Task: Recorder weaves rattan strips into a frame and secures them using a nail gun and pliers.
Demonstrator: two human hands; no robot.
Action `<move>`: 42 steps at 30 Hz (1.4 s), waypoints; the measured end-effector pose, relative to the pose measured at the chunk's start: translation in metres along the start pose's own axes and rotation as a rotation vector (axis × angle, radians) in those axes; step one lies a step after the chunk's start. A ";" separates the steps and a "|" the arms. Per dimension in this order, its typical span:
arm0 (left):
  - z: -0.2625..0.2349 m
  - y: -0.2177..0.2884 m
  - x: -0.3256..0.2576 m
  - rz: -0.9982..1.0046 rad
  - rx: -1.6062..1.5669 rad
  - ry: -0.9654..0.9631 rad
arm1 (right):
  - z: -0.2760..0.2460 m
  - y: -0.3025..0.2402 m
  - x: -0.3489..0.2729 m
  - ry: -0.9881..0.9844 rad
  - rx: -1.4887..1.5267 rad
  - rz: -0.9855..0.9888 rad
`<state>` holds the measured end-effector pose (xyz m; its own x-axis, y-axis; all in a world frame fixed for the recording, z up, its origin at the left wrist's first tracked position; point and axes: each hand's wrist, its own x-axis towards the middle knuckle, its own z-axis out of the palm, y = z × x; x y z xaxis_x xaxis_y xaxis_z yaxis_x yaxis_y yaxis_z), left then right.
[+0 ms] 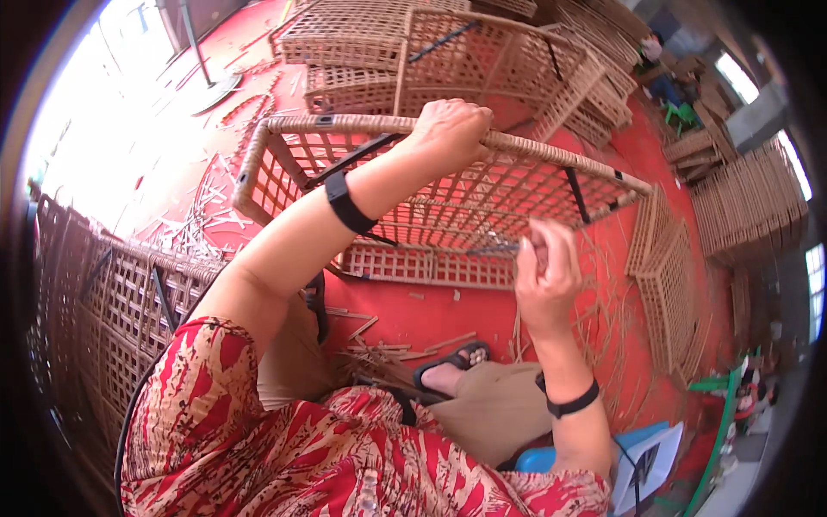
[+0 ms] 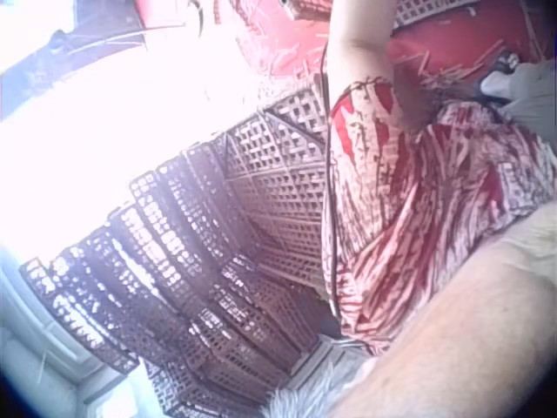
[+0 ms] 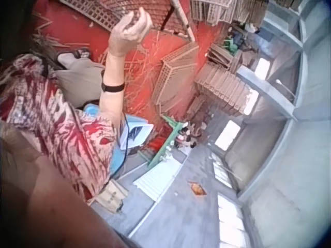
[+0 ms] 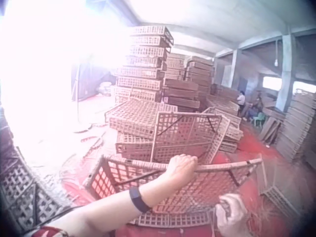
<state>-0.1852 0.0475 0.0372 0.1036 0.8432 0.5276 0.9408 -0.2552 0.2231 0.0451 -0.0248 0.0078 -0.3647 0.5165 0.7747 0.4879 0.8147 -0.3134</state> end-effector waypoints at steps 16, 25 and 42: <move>-0.024 -0.006 -0.044 -0.059 0.041 -0.081 | 0.013 0.104 0.076 -0.074 -0.392 -0.184; -0.038 -0.018 -0.093 -0.100 0.138 0.129 | 0.005 0.095 0.054 -0.061 -0.433 -0.148; -0.036 -0.002 -0.142 0.040 0.021 0.245 | -0.013 0.001 0.008 -0.211 -0.271 -0.018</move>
<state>-0.2138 -0.0883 -0.0090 0.0625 0.6922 0.7190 0.9444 -0.2741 0.1818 0.0533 -0.0235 0.0208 -0.5174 0.5688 0.6394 0.6627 0.7390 -0.1212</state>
